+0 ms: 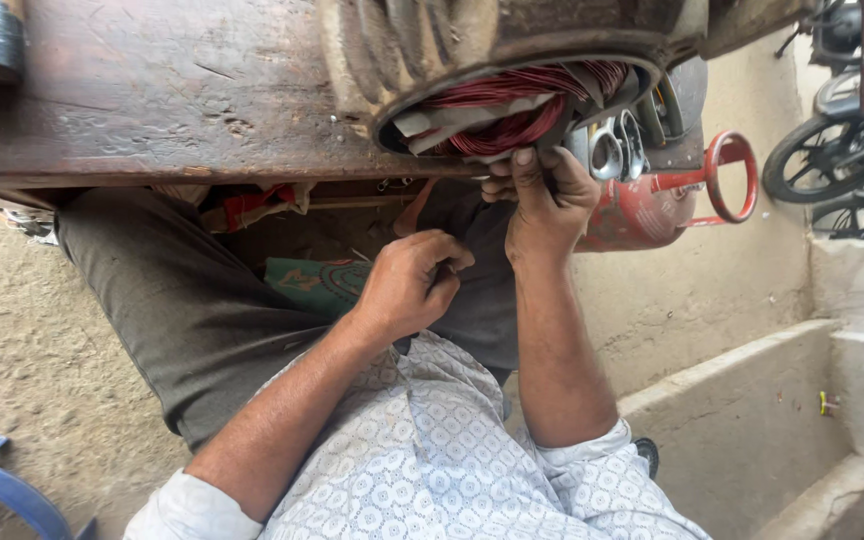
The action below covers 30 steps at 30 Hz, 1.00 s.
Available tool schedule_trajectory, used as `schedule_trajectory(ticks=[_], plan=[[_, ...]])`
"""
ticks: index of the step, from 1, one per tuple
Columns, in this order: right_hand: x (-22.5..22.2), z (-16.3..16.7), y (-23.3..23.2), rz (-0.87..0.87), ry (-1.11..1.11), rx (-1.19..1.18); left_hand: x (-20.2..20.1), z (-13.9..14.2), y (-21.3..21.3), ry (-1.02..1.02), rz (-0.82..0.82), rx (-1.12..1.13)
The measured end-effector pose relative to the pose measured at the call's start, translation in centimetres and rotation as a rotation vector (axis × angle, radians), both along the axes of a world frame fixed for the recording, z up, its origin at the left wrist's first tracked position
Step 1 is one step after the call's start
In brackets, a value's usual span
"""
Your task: The person works on an electric motor stator, inserting and adjusting insulation paper between copper windings. They use pliers and a wooden stick to press and align the insulation, then use scissors to trim excess material. The person rotates the stator to access different sections and continues adjusting the internal components.
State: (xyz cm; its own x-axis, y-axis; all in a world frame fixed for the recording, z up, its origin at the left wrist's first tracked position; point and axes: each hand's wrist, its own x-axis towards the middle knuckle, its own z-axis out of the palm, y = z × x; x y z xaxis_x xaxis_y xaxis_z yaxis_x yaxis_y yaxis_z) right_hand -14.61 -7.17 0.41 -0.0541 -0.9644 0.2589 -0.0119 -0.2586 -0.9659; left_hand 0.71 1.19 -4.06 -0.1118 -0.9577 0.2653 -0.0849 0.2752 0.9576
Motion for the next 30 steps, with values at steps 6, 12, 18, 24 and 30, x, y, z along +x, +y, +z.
schedule_trajectory(ticks=[6, 12, 18, 24, 30], plan=[[-0.3, 0.5, 0.7, 0.008, -0.002, 0.0, 1.2, 0.2, -0.2, 0.095, 0.033, 0.02], [0.4, -0.1, 0.7, -0.052, 0.22, -0.14, 2.0, 1.0, -0.1, 0.074, 0.077, 0.067], [-0.9, 1.8, 0.9, -0.292, 0.788, -0.48, 0.4, 3.7, -2.1, 0.42, 0.148, 0.278], [-1.6, 3.3, 1.7, -0.159, 0.694, -0.356, -2.1, 3.6, -4.4, 0.536, 0.234, 0.44], [-0.9, 3.1, 1.8, -0.156, 0.58, -0.241, -2.9, 3.8, -3.3, 0.512, 0.326, 0.359]])
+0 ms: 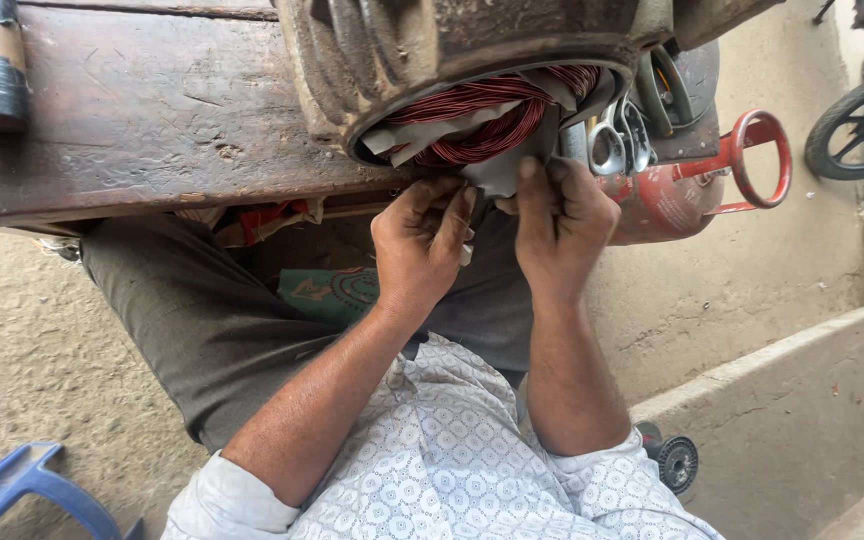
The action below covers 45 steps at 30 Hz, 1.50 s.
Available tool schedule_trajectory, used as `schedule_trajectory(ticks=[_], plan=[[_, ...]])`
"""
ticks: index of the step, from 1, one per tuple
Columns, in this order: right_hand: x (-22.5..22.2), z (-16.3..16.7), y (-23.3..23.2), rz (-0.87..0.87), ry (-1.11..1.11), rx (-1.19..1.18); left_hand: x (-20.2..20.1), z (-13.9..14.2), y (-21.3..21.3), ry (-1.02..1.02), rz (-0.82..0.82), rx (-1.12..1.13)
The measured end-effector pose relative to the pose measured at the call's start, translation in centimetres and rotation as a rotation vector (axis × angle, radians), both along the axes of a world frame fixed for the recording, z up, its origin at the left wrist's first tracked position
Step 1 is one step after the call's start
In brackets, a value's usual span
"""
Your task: The person works on an electric motor stator, inserting and adjusting insulation paper between copper windings. They use pliers and a wooden stick to press and align the insulation, then use scissors to trim excess material. The person rotates the stator to access different sections and continues adjusting the internal components.
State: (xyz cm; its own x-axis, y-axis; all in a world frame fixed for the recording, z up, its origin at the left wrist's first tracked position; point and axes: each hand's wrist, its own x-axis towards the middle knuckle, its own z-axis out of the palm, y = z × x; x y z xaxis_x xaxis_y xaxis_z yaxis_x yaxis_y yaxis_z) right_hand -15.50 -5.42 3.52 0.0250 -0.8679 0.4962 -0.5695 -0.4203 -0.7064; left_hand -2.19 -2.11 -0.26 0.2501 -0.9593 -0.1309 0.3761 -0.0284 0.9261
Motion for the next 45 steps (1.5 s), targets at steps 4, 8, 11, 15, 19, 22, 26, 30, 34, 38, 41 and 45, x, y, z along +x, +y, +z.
schedule_trajectory(ticks=[4, 8, 11, 15, 19, 22, 26, 30, 34, 38, 41, 45], plan=[[0.2, 0.3, -0.3, -0.09, 0.059, -0.003, 1.9, 2.2, 0.4, -0.643, 0.168, -0.436], [0.0, 1.4, 0.0, -0.028, -0.047, 0.024, 3.4, 4.8, 0.1, -1.093, 0.151, -0.666], [-0.5, 2.5, 0.2, -0.044, 0.028, -0.013, 3.2, 5.9, -1.5, -1.269, -0.031, -0.547], [-1.8, 4.0, -0.2, -0.023, 0.112, -0.007, 2.1, 5.6, -3.0, -1.478, -0.012, -0.582], [-2.7, 4.5, -0.7, 0.129, -0.044, 0.091, 1.4, 4.7, -3.4, -1.647, 0.013, -0.505], [-3.2, 4.4, -1.1, 0.177, -0.105, 0.129, 1.5, 4.4, -3.3, -1.685, 0.029, -0.522], [-4.0, 4.2, -1.4, 0.195, -0.175, 0.218, 1.3, 4.3, -3.3, -1.68, 0.046, -0.558], [-4.4, 4.0, -1.7, 0.154, -0.019, 0.065, 0.4, 4.3, -3.3, -1.64, 0.082, -0.554], [-4.6, 3.3, -1.6, 0.139, 0.023, 0.042, 0.2, 4.4, -3.5, -1.641, 0.08, -0.543], [-4.6, 2.4, -1.6, 0.159, 0.009, 0.024, 0.6, 4.6, -3.3, -1.566, 0.029, -0.488], [-4.1, 1.6, -1.5, 0.193, -0.071, 0.066, 0.8, 4.5, -3.1, -1.522, 0.0, -0.496], [-2.6, 0.5, -1.4, 0.204, -0.156, 0.124, 1.2, 3.8, -2.6, -1.42, 0.073, -0.655]])
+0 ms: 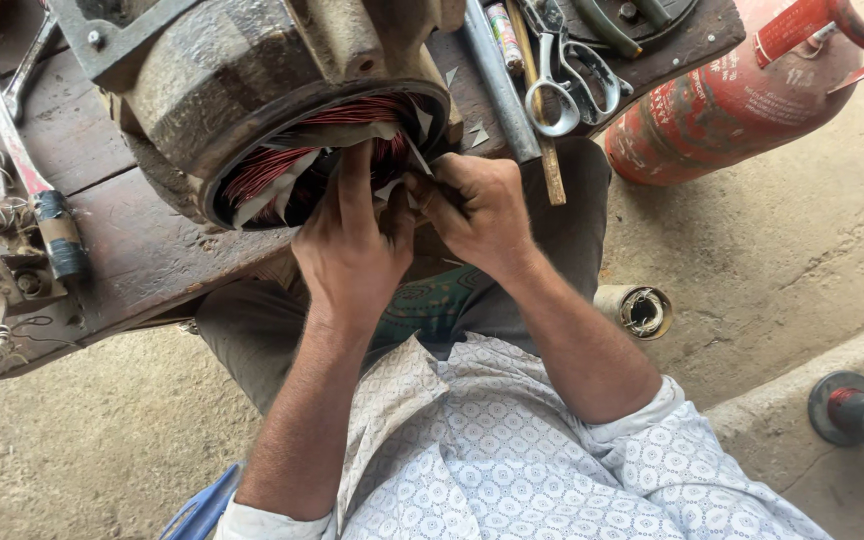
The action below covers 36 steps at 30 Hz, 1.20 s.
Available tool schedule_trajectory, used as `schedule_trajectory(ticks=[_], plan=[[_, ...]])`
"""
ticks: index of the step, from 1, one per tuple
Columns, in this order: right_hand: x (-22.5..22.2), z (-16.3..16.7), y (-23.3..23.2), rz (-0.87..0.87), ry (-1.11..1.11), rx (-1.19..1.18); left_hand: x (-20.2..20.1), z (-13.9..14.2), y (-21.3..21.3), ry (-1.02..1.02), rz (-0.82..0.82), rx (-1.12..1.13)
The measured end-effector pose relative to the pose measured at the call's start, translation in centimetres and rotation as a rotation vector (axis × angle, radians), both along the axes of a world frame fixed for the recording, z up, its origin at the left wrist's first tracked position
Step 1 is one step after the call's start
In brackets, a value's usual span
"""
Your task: The person works on an electric motor stator, inserting and adjusting insulation paper between copper windings. They use pliers and a wooden stick to press and align the insulation, then use scissors to trim excess material. The person rotates the stator to access different sections and continues adjusting the internal components.
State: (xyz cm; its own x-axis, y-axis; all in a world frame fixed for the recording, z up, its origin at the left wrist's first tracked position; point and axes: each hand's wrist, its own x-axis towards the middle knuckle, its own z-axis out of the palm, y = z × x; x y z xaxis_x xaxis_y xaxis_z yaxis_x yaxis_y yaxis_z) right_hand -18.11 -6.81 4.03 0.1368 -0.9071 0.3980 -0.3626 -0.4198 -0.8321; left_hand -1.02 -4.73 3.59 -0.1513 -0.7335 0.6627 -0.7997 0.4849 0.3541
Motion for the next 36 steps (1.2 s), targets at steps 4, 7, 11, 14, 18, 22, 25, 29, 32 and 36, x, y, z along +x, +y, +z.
schedule_trajectory(ticks=[4, 7, 11, 14, 18, 22, 25, 29, 32, 36], plan=[[0.9, -0.6, -0.4, 0.021, -0.147, 0.114, 0.5, -1.3, 1.6, 0.194, -0.048, 0.004], [1.0, -0.3, -1.1, 0.024, -0.134, 0.208, 0.3, -2.5, 3.1, 0.639, -0.036, 0.348], [0.7, 0.8, -1.1, 0.131, 0.051, 0.012, -0.7, -3.9, 3.2, 1.388, -0.272, 0.909], [0.4, 1.5, -0.1, 0.027, 0.04, 0.088, -1.5, -4.5, 1.9, 1.589, -0.412, 0.944], [1.1, 1.3, 0.5, -0.006, 0.058, -0.033, -2.1, -5.3, 0.6, 1.813, -0.479, 0.886], [2.4, 0.2, 0.3, -0.056, 0.016, -0.062, -3.1, -6.1, 0.3, 1.85, -0.416, 0.778], [3.1, -0.4, 0.4, -0.141, 0.072, -0.138, -4.0, -6.5, 0.2, 1.79, -0.313, 0.677], [3.3, -0.5, 0.5, -0.228, 0.195, -0.271, -4.5, -6.2, 0.2, 1.721, -0.253, 0.621], [3.1, -0.4, 0.4, -0.21, 0.128, -0.248, -3.8, -5.8, 0.1, 1.718, -0.362, 0.661], [3.4, -0.9, 0.4, -0.177, 0.025, -0.243, -3.7, -5.5, 0.1, 1.774, -0.363, 0.682]])
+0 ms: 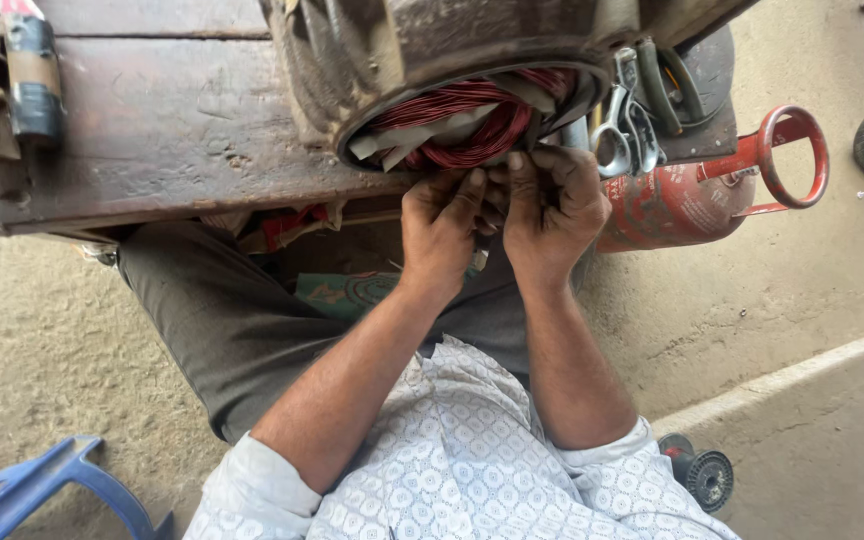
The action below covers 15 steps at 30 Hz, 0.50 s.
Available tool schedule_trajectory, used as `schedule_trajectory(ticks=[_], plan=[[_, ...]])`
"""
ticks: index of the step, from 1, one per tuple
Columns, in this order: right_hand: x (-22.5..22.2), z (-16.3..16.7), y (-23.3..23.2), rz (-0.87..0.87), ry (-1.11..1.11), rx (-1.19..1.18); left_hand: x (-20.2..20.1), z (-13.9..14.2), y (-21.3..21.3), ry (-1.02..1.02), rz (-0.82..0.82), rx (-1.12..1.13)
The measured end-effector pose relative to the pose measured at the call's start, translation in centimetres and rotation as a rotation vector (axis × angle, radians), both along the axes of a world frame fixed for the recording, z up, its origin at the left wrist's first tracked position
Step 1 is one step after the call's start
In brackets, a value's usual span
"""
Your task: The person works on an electric motor stator, inserting and adjusting insulation paper between copper windings. They use pliers and a wooden stick to press and align the insulation, then use scissors to trim excess material. The person rotates the stator to access different sections and continues adjusting the internal components.
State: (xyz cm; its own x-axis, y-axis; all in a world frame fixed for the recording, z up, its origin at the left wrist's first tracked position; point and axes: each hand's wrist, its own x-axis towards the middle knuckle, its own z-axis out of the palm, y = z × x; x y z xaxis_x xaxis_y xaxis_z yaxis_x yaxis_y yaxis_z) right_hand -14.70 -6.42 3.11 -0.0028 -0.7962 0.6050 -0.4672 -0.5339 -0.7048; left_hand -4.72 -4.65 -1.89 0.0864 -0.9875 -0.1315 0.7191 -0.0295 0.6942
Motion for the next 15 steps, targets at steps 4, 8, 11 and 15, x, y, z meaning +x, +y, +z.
schedule_trajectory(ticks=[4, 8, 11, 15], plan=[[0.6, -1.0, -0.1, -0.047, 0.014, -0.054, -0.9, -0.4, -0.1, 0.042, 0.073, 0.057], [0.6, -1.7, -0.9, -0.068, 0.042, -0.107, -1.2, -0.8, -0.8, 0.05, 0.151, 0.077], [0.1, -1.6, -1.4, -0.145, 0.082, -0.069, -0.7, -0.1, -1.0, 0.091, 0.11, 0.088], [-0.1, -1.5, -1.3, 0.016, -0.131, 0.08, 0.6, 1.2, -1.0, 0.048, 0.061, 0.094]])
